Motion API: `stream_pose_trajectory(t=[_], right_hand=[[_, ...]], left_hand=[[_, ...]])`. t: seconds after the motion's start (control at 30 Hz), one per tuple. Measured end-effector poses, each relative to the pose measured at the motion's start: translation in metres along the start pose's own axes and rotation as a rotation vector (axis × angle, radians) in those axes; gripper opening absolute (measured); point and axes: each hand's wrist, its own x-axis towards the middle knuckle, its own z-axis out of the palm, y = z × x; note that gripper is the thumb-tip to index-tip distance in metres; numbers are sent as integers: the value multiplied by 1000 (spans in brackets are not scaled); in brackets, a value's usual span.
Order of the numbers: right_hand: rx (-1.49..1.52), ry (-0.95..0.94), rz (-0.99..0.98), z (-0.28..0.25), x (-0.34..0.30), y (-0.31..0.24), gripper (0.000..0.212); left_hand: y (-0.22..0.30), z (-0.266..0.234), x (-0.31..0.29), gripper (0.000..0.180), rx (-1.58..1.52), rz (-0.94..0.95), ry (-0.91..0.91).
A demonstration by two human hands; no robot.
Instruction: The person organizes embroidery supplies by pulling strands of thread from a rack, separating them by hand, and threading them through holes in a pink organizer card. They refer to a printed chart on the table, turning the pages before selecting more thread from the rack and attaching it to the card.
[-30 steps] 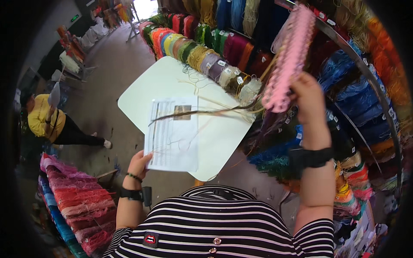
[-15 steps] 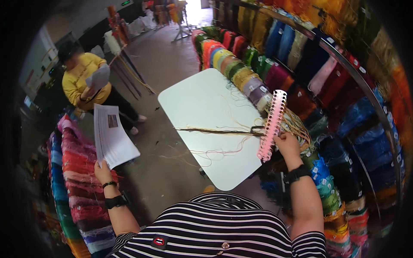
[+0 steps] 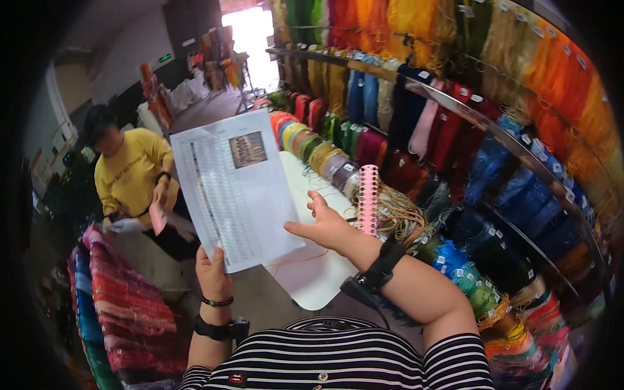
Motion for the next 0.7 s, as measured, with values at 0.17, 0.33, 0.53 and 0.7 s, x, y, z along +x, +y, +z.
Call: stream_pose_trajectory(t=[0.17, 0.33, 0.53, 0.7], right_hand=[[417, 117, 54, -16, -20, 7, 54], [435, 265, -35, -39, -57, 5, 17], [181, 332, -78, -50, -92, 26, 16], [-142, 413, 60, -63, -111, 30, 26]], left_hand=[[-14, 29, -11, 35, 45, -111, -119], [-16, 37, 6, 42, -202, -269, -314], [-20, 50, 45, 43, -187, -451, -231], [-24, 65, 44, 48, -38, -384, -285]])
